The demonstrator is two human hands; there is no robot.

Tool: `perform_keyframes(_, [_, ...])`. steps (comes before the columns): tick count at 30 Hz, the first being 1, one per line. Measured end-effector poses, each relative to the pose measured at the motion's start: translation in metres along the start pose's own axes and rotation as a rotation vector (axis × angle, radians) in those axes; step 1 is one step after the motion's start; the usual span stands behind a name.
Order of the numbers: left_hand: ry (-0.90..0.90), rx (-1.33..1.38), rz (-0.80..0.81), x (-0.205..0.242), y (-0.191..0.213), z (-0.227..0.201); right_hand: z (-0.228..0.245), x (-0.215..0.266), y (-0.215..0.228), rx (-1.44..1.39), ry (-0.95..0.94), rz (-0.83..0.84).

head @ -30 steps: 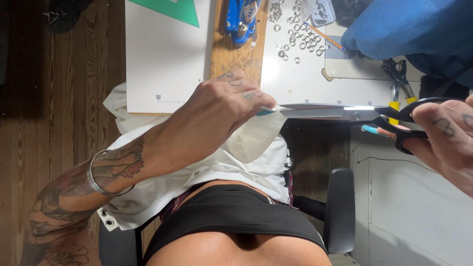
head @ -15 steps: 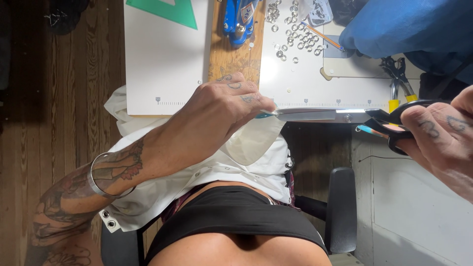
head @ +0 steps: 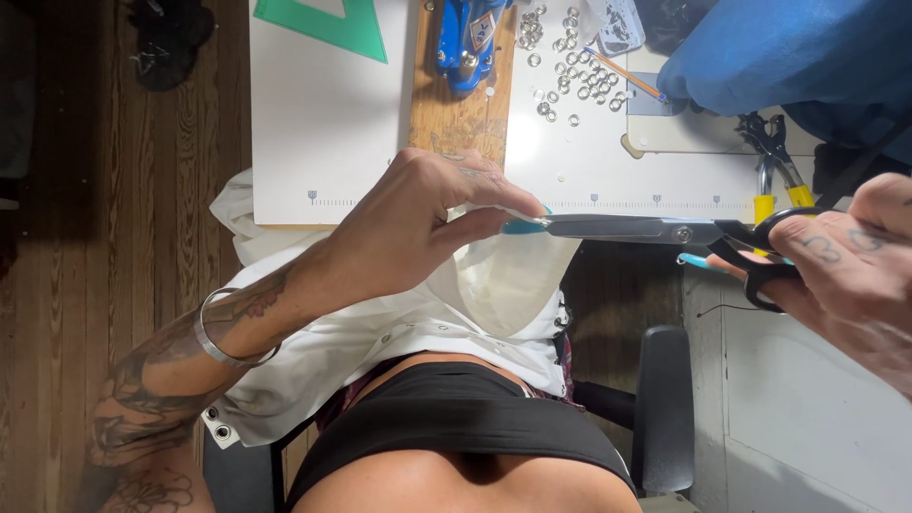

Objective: Cutting fabric and using a manual press to install metal grommets.

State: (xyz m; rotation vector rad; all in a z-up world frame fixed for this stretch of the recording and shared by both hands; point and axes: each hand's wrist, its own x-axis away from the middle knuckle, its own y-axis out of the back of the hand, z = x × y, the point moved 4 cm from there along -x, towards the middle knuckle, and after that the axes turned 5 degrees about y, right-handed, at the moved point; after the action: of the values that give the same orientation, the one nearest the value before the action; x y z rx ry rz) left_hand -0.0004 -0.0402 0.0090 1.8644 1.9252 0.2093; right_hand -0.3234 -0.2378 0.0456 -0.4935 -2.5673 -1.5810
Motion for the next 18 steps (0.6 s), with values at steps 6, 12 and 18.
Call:
perform_keyframes(6, [0.024,0.071,0.005,0.001,0.0,0.004,0.039,-0.03,0.039,-0.1,-0.008,-0.126])
perform_keyframes(12, [0.067,0.043,-0.015,-0.001,0.003,0.007,0.041,-0.027,0.034,-0.455,-0.173,-0.152])
perform_keyframes(18, [-0.002,-0.042,-0.07,-0.002,-0.002,-0.005,0.054,-0.031,0.052,-0.305,-0.247,-0.068])
